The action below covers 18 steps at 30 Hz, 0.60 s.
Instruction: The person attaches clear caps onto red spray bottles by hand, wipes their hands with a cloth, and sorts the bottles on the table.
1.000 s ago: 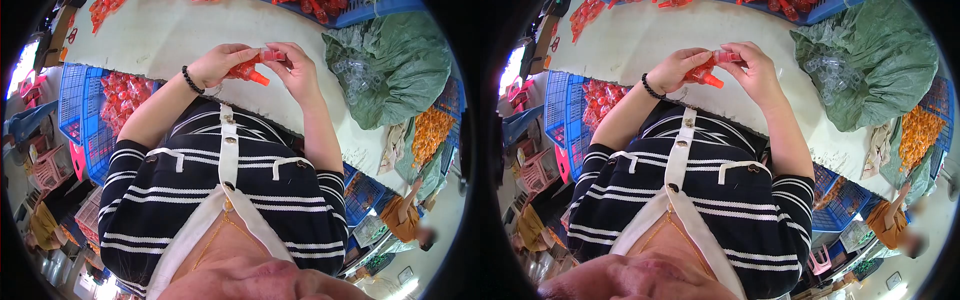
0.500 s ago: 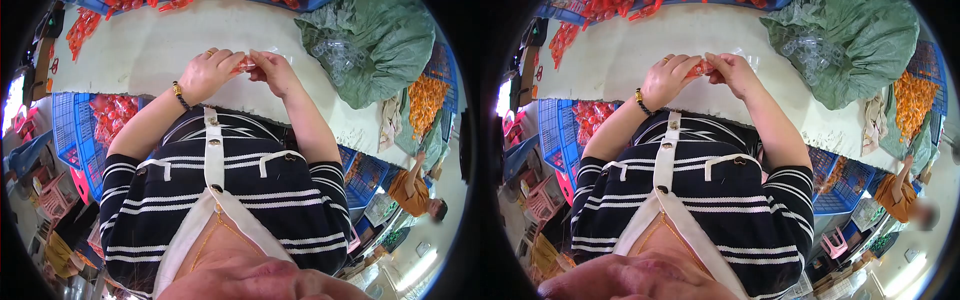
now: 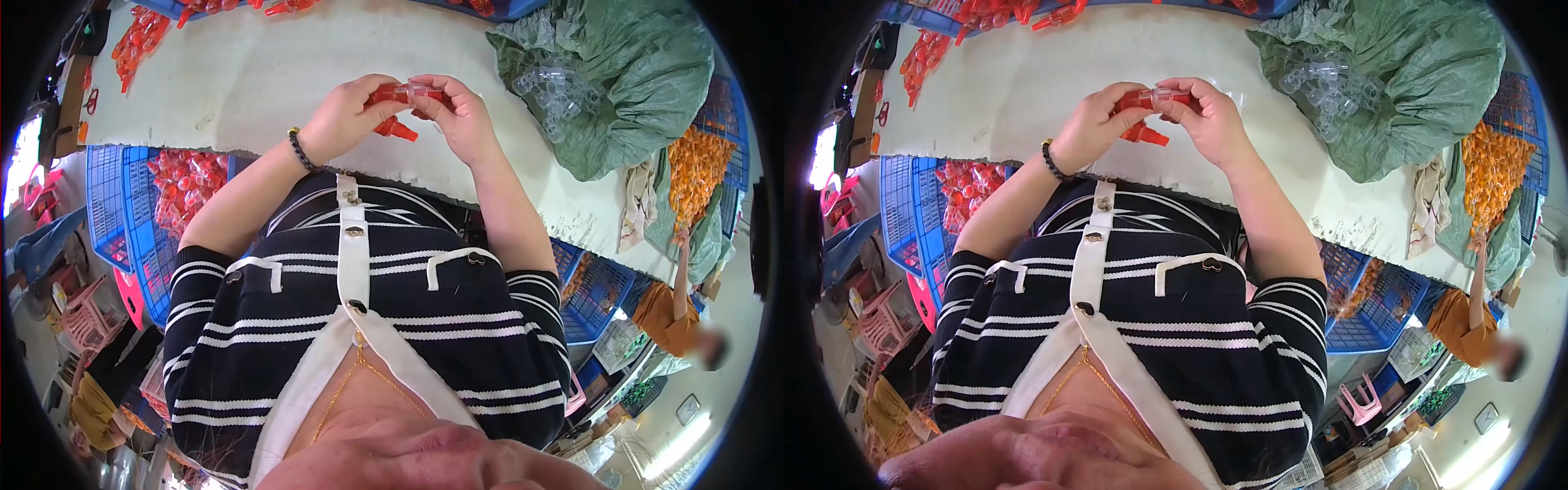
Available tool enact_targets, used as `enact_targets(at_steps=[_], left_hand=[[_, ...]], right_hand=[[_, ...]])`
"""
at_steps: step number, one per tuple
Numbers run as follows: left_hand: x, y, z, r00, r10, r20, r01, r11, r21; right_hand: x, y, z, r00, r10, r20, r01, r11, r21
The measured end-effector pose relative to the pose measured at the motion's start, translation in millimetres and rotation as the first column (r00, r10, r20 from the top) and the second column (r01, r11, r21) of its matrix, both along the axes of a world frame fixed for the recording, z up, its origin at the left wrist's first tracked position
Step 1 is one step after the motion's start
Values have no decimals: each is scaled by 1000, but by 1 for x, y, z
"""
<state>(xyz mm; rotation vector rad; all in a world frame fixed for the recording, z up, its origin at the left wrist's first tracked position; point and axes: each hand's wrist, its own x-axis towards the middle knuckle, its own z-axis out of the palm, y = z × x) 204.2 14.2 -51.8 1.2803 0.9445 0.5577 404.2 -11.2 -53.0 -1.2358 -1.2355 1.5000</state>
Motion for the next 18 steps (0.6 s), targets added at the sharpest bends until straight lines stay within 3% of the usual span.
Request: enact_targets(at_steps=[3, 4, 5, 7, 8, 10, 11, 13, 15, 18], left_hand=[[0, -2, 5, 960, 40, -278, 121, 836, 535], [2, -2, 2, 961, 34, -276, 124, 835, 536], [3, -3, -4, 986, 40, -164, 28, 918, 395], [4, -3, -13, 992, 114, 49, -117, 992, 54], [1, -1, -13, 992, 114, 50, -117, 992, 54], [-10, 7, -13, 973, 207, 102, -181, 960, -215], [-12, 10, -13, 959, 257, 119, -202, 916, -346], [-13, 12, -14, 942, 303, 146, -226, 891, -393], [-13, 14, -14, 898, 398, 189, -268, 834, -482], [-10, 15, -13, 898, 399, 185, -277, 839, -468]], right_hand=[[3, 1, -2, 1000, 27, 2, -27, 999, -19], [5, 1, -2, 999, 37, 5, -36, 999, -28], [10, 2, 1, 999, 31, 9, -31, 999, -28], [25, 7, 13, 928, -141, 346, 87, 982, 167], [35, 8, 16, 841, -240, 484, 116, 955, 272], [76, 20, 8, 483, -490, 725, 144, 862, 486], [93, 24, 2, 484, -489, 726, 142, 862, 486], [119, 26, -11, 87, -632, 770, -29, 771, 636], [126, 23, -23, 107, -569, 815, -26, 818, 575], [114, 28, -21, 165, -427, 889, -45, 897, 439]])
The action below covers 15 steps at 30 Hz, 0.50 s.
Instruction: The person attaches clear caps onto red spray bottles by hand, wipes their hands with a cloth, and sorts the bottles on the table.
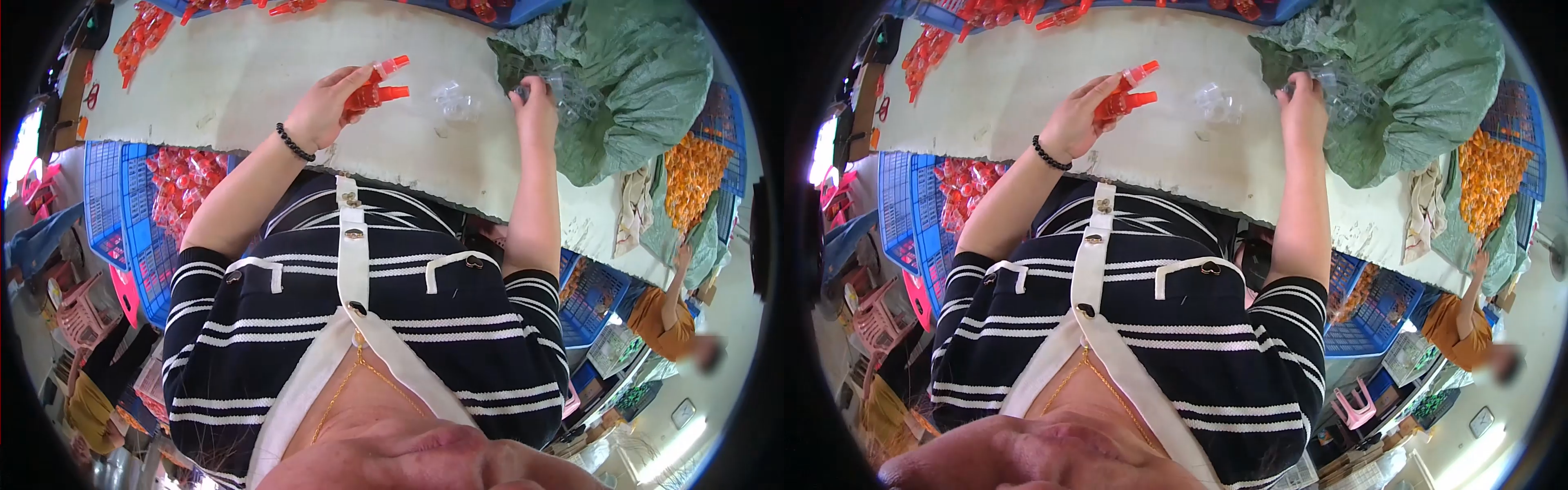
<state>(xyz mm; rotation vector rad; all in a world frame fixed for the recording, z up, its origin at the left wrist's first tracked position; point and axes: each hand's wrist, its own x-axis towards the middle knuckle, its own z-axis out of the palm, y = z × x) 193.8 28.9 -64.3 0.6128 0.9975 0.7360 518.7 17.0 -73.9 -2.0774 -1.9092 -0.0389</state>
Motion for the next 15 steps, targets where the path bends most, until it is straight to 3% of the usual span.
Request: enact_targets(at_steps=[3, 4, 6, 7, 9, 13, 15], left_hand=[[-3, 1, -1, 999, 9, -50, -9, 1000, 13], [-4, 2, -1, 996, -10, -83, 12, 1000, 21], [-5, 0, 2, 992, -27, -125, 30, 999, 26], [-5, 1, 5, 991, -47, -121, 51, 998, 29], [-1, 1, 12, 990, -93, -106, 97, 995, 34], [1, -1, 20, 988, -59, -146, 63, 998, 25], [1, -2, 20, 987, -37, -160, 43, 999, 33]], right_hand=[[-22, -5, 10, 921, -101, -375, 119, 992, 27], [-36, -8, 17, 919, -84, -386, 99, 995, 20], [-73, -15, 29, 621, 148, -769, -92, 989, 116], [-88, -15, 28, 616, 151, -773, -96, 989, 116], [-111, -18, 25, 490, 392, -779, -398, 895, 200], [-138, -18, 29, 353, 355, -866, -502, 853, 146], [-144, -17, 32, 354, 370, -859, -524, 839, 146]])
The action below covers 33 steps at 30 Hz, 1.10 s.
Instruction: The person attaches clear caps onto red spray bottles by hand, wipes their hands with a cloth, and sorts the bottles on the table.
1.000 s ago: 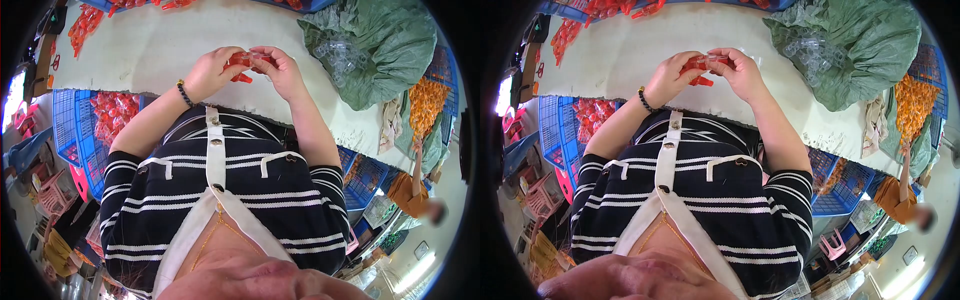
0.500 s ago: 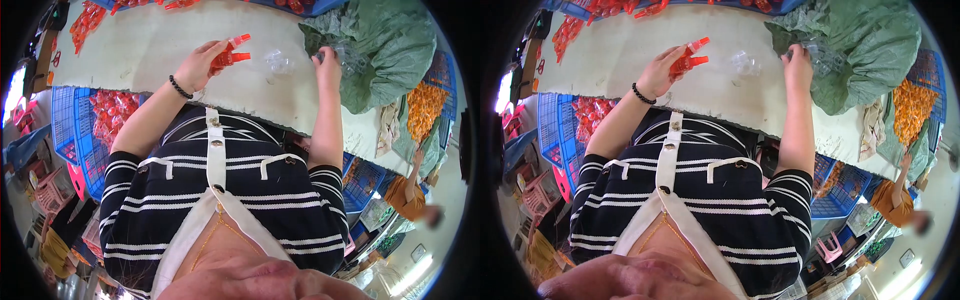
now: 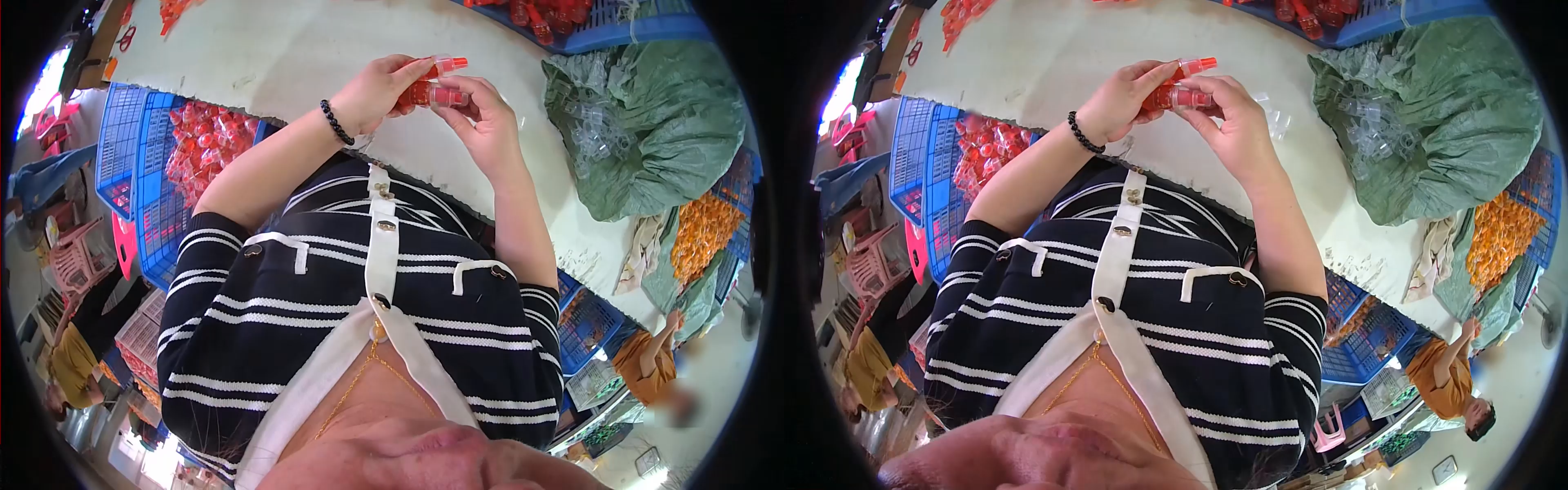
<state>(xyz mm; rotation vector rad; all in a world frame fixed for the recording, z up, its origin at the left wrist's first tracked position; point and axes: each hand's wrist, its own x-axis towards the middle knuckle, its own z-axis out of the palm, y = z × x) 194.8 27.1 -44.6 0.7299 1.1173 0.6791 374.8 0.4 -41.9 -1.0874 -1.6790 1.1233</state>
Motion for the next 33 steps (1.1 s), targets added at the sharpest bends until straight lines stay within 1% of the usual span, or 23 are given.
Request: enact_targets(at_steps=[3, 6, 7, 8, 9, 10, 11, 13, 14, 15, 18, 19, 22, 23, 25, 26, 27, 28, 29, 30, 31, 32, 33], left_hand=[[-2, -1, -1, 1000, 22, -22, -22, 1000, 22], [-5, -3, 0, 981, 20, -194, 25, 973, 227], [-5, -5, -2, 981, 20, -195, 25, 974, 226], [-5, -7, -6, 953, 92, -289, 48, 894, 444], [-5, -9, -8, 914, 184, -361, 96, 767, 635], [-5, -11, -9, 868, 289, -404, 165, 599, 784], [-7, -12, -10, 867, 293, -403, 163, 597, 785], [-14, -15, -8, 820, 289, -495, 375, 382, 844], [-19, -18, -6, 788, 298, -539, 474, 265, 840], [-24, -21, -6, 784, 306, -541, 475, 266, 839], [-38, -32, -6, 730, 280, -624, 586, 216, 781], [-44, -34, -4, 726, 285, -626, 587, 218, 780], [-65, -42, 7, 674, 224, -704, 650, 274, 709], [-76, -46, 10, 672, 230, -704, 650, 273, 709], [-107, -53, 17, 591, 332, -735, 625, 388, 678], [-128, -56, 25, 536, 311, -784, 611, 497, 616], [-150, -58, 35, 482, 284, -829, 585, 600, 546], [-168, -63, 47, 351, 264, -898, 591, 681, 432], [-185, -67, 55, 216, 228, -950, 577, 755, 312], [-206, -71, 54, 213, 230, -950, 576, 755, 312], [-229, -74, 51, 36, 249, -968, 647, 732, 212], [-240, -74, 49, -142, 274, -951, 695, 712, 101], [-239, -69, 47, -145, 275, -951, 690, 716, 102]], right_hand=[[-6, 1, 0, 999, 29, 28, -29, 999, 18], [-12, -1, -12, 999, -38, -20, 38, 999, -20], [-14, -1, -12, 999, -38, -21, 37, 999, -21], [-17, -2, -12, 993, -70, -100, 51, 982, -183], [-20, -2, -12, 979, -114, -171, 50, 939, -341], [-22, -2, -12, 958, -167, -234, 33, 872, -488], [-21, -2, -15, 958, -164, -235, 30, 874, -485], [-18, -6, -34, 866, -249, -434, -143, 707, -693], [-18, -8, -42, 802, -309, -511, -250, 603, -757], [-20, -8, -46, 803, -301, -514, -257, 604, -755], [-26, -8, -53, 805, -281, -522, -380, 429, -819], [-30, -7, -50, 806, -276, -525, -385, 429, -817], [-47, -6, -20, 929, -61, -366, -302, 448, -842], [-47, -2, -16, 928, -55, -368, -306, 451, -838], [-47, 9, -10, 965, 14, -262, -208, 647, -733], [-45, 15, -11, 979, 36, -202, -163, 732, -662], [-38, 25, -19, 978, 39, -203, -166, 733, -660], [-25, 38, -32, 992, 42, -121, -91, 897, -433], [-12, 49, -41, 999, 20, -42, -27, 986, -166], [-2, 59, -35, 996, -24, 85, 34, 993, -117], [5, 69, -26, 976, -73, 207, 87, 994, -60], [9, 81, -21, 976, -68, 206, 81, 995, -57], [10, 94, -19, 941, -145, 305, 107, 985, 137]])
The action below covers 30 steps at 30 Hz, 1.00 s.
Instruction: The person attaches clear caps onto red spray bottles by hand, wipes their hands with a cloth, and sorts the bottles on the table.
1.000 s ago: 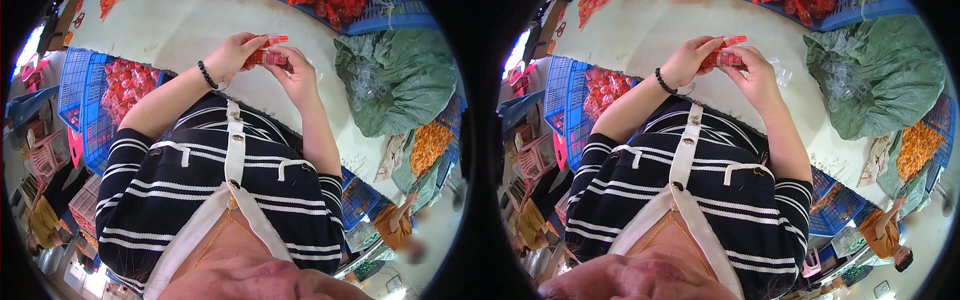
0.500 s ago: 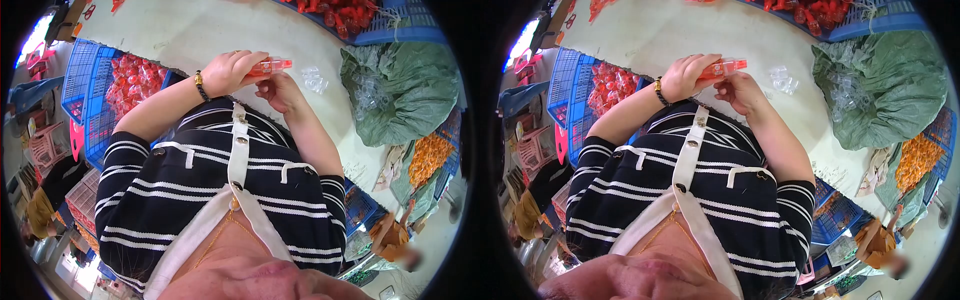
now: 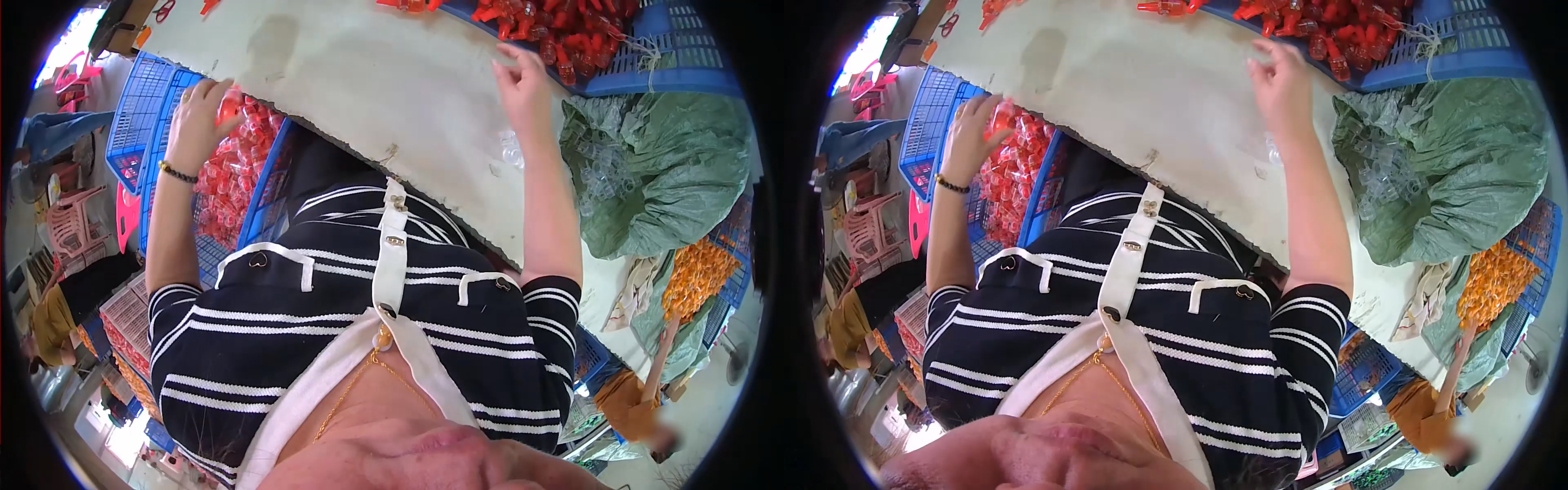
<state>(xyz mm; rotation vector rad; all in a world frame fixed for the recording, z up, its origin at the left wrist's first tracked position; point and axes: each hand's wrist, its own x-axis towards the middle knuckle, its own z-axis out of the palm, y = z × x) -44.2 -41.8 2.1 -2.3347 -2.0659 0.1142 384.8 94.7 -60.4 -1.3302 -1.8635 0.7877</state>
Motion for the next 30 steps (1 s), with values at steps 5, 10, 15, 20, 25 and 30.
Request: enact_targets(at_steps=[5, 10, 15, 20, 25, 30], left_hand=[[54, 67, -29, 944, -231, 235, 133, 920, 369], [150, 165, -76, 877, -351, 326, 210, 893, 397], [182, 208, -95, 984, -167, 54, 154, 970, 188], [181, 175, -62, 933, 34, 358, -1, 996, -94], [184, 112, -47, -65, 624, 779, 414, 727, -548], [202, 86, -66, -309, 745, 591, 531, 650, -543]], right_hand=[[-15, 60, -6, 909, -222, 354, -34, 804, 593], [-18, 94, -22, 716, -389, 580, -88, 773, 628], [-10, 93, -17, 671, -323, 667, -199, 789, 582], [-11, 57, -2, 902, -184, 391, -78, 821, 566], [-31, -9, 1, 826, 48, -561, -108, 991, -75], [-37, -60, -12, 856, 29, -516, -98, 989, -107]])
